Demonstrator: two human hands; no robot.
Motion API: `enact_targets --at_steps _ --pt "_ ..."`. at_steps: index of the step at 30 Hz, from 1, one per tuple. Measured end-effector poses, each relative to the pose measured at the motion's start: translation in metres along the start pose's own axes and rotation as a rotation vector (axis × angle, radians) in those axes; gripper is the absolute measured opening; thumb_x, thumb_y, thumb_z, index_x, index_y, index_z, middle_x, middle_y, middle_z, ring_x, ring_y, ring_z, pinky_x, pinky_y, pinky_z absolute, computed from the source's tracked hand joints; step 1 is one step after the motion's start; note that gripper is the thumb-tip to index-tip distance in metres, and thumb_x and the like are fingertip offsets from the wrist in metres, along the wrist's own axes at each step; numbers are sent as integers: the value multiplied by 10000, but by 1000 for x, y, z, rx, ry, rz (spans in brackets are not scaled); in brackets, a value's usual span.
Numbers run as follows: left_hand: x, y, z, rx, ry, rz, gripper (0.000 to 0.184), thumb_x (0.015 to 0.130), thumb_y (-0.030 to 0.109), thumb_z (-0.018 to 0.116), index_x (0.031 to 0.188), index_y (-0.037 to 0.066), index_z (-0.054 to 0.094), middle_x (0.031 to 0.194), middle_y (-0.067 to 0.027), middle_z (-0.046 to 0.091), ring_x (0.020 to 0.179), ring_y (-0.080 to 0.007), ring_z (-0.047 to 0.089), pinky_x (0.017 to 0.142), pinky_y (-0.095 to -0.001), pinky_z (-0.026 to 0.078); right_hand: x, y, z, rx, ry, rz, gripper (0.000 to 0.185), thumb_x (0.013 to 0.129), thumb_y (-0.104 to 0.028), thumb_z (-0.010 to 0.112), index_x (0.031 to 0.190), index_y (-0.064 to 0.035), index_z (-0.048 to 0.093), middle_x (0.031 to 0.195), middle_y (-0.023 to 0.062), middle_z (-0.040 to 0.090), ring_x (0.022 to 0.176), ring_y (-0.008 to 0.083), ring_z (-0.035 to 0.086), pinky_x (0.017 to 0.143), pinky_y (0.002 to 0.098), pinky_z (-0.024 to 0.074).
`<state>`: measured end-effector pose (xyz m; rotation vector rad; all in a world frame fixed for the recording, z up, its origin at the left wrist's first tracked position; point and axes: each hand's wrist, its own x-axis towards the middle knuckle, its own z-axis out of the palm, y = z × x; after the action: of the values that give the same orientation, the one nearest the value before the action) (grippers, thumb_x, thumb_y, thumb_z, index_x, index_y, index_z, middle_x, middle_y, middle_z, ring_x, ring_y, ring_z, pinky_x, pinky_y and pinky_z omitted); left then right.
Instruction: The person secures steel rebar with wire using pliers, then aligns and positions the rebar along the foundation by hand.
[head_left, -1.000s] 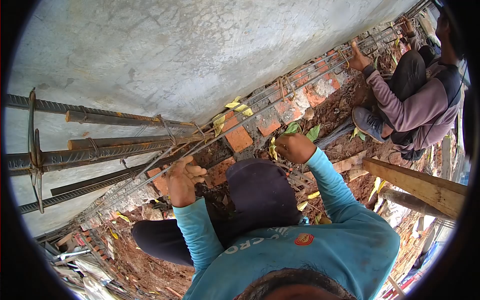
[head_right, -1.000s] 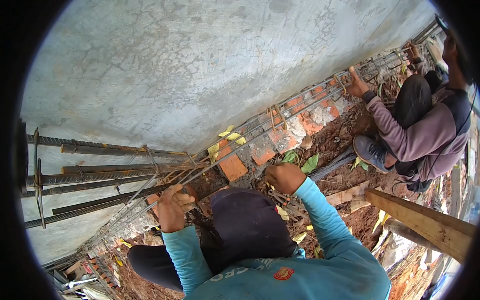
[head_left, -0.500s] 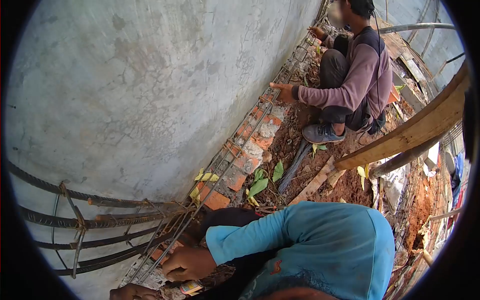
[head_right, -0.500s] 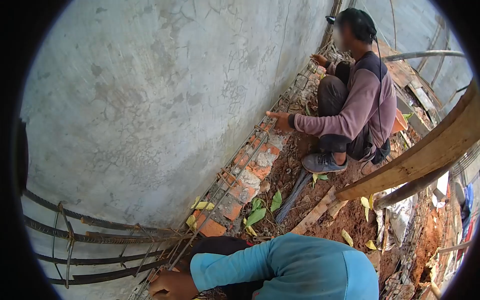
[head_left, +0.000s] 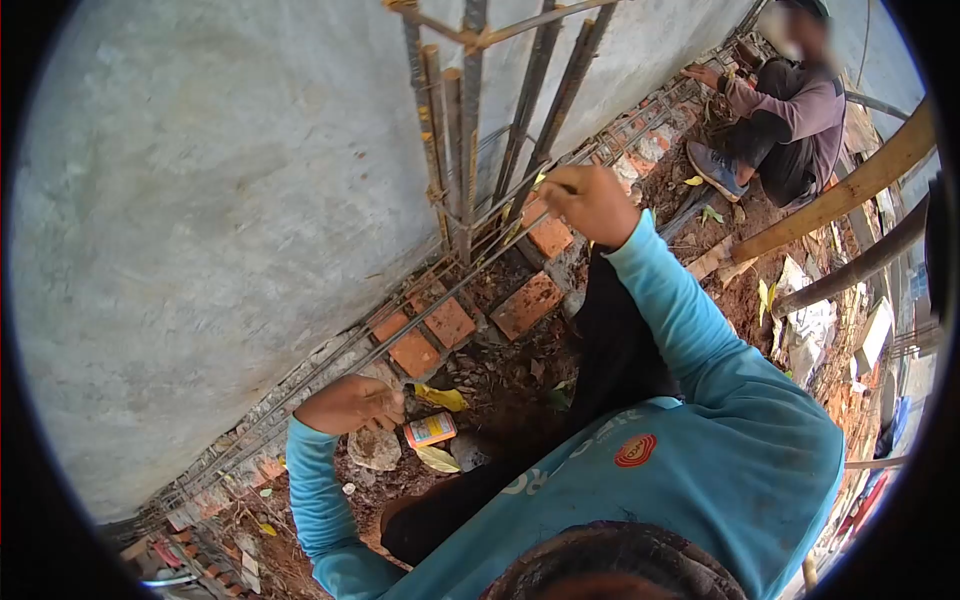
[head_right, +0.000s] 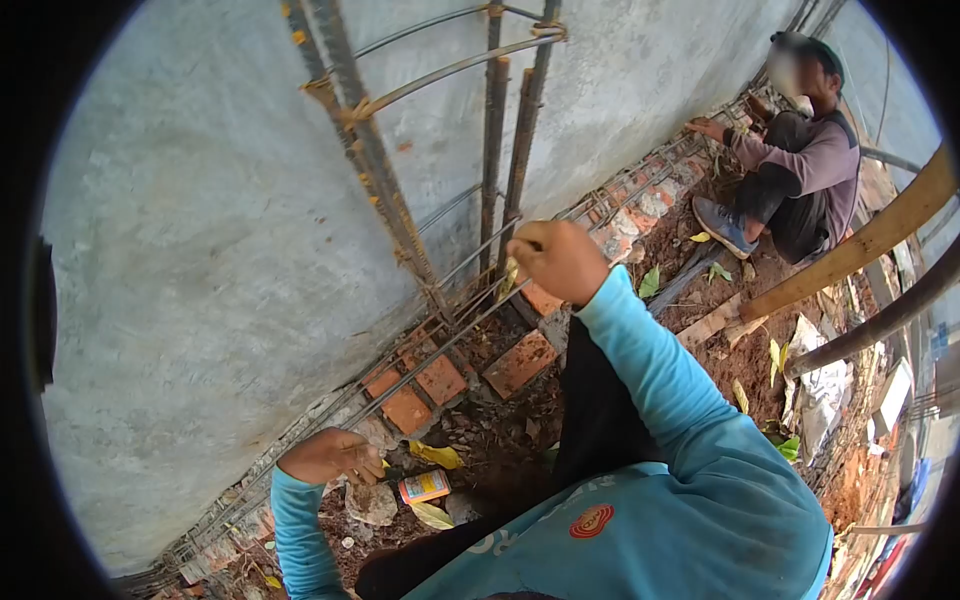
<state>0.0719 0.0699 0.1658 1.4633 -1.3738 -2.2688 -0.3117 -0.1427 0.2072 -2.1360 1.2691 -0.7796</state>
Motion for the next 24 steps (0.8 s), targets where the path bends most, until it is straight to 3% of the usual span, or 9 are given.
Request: enact_targets --at_steps 2,5,6,8,11,17,19,21,24 --pt "0 -95 -1 -310 181 -53 597 921 449 622 1150 -101 574 1010 -253 681 872 -335 704 751 -421 586 -9 -16 -30 140 114 321 235 919 -180 605 861 32 690 632 58 626 535 95 544 486 267 429" --pt "3 -188 26 -754 621 44 604 928 454 603 1163 -101 563 1007 -278 670 839 -366 705 694 -439 596 -31 -22 -40 -112 -51 349 237 905 -165 571 784 21 654 616 48 614 534 86 531 482 240 396" --pt "0 -206 34 -991 715 140 597 942 454 573 1224 -69 531 1089 -281 646 927 -378 686 776 -490 574 -33 -15 -41 -215 -236 288 237 895 -139 556 736 23 623 613 42 604 541 83 530 485 253 392" --pt "0 -231 39 -1305 1029 340 597 969 377 526 1400 -13 390 1309 -252 536 1114 -382 594 951 -523 483 -42 -3 -32 -87 -462 182 160 895 -127 603 854 26 624 696 69 611 583 118 564 540 289 464" --pt "-8 -251 7 -1545 1474 512 490 999 287 484 1393 1 428 1250 -186 580 1114 -323 586 934 -463 500 -46 -64 2 -172 -738 68 288 857 -200 663 986 50 605 808 120 629 695 191 631 631 341 518" --pt "-20 -272 -79 -1680 1419 517 416 982 268 547 1293 -9 530 1142 -151 637 964 -279 651 893 -451 525 -44 -72 60 -69 -708 -16 467 873 -370 673 1025 63 592 682 92 597 593 146 571 532 293 444" --pt "-35 -250 -73 -1698 1375 407 375 988 245 538 1262 -11 542 1067 -148 658 877 -278 663 812 -419 558 -49 -85 83 -134 -759 -12 498 891 -419 653 1021 58 590 704 117 599 621 199 585 569 334 458" --pt "-35 -242 -58 -1730 1376 429 328 992 238 530 1199 -15 563 1039 -146 663 869 -275 659 785 -419 571 -49 -61 106 -149 -799 -338 530 896 -462 632 1025 50 597 801 162 613 712 288 604 651 391 475" --pt "-20 -265 -60 -1717 1328 635 310 1021 284 487 1104 0 580 1044 -156 662 882 -281 660 822 -450 562 -45 -20 171 -315 -792 -479 525 874 -439 632 1107 29 583 1043 194 596 951 359 578 808 449 465"
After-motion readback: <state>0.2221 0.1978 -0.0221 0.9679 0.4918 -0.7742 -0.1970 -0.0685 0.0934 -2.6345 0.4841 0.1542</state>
